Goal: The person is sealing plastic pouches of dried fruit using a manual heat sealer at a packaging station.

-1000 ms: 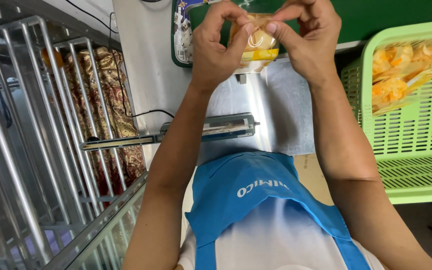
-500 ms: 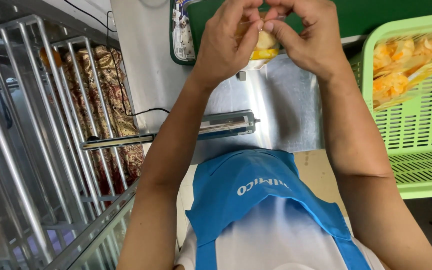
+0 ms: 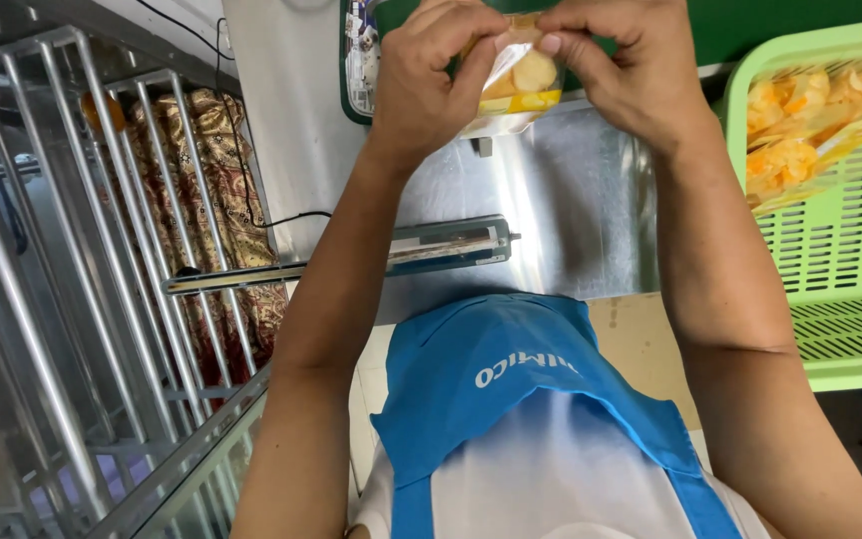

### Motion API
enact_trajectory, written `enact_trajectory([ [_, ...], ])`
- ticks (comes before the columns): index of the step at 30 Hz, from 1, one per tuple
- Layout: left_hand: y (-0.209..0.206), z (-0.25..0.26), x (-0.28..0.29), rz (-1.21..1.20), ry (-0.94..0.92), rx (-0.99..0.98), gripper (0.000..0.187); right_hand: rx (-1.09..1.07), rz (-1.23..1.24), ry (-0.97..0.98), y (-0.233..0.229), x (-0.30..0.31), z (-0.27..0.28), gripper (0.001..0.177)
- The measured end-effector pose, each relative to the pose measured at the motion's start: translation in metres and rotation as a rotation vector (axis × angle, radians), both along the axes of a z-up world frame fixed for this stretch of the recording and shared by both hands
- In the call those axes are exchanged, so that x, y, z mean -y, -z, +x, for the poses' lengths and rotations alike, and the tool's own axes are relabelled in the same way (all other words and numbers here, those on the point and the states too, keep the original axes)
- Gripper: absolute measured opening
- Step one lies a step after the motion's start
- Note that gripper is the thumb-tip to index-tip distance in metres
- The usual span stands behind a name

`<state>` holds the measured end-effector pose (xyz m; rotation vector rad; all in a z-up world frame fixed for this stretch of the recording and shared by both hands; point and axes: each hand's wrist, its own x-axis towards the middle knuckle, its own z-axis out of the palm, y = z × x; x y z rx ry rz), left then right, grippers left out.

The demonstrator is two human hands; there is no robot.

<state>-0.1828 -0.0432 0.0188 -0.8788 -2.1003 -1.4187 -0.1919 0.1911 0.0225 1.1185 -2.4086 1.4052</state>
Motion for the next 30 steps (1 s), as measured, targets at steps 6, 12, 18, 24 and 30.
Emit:
enact_trajectory([
  [6, 0.009, -0.004, 0.005, -0.032, 0.003, -0.046, 0.01, -0.083, -0.024, 0.023, 0.003, -0.006, 0.001, 0.008],
  [12, 0.009, -0.001, 0.006, -0.055, -0.016, -0.091, 0.008, -0.089, -0.073, -0.004, 0.01, -0.009, 0.002, 0.009],
  [18, 0.013, 0.002, 0.009, -0.085, -0.03, -0.129, 0.009, -0.097, -0.119, -0.006, 0.014, -0.009, 0.006, 0.009],
  [24, 0.01, 0.012, 0.009, -0.127, -0.083, -0.104, 0.008, -0.056, -0.208, 0.01, 0.032, -0.013, 0.006, 0.011],
  [30, 0.009, 0.02, 0.007, -0.293, -0.163, -0.014, 0.006, -0.024, -0.248, 0.036, 0.046, -0.013, 0.005, 0.011],
])
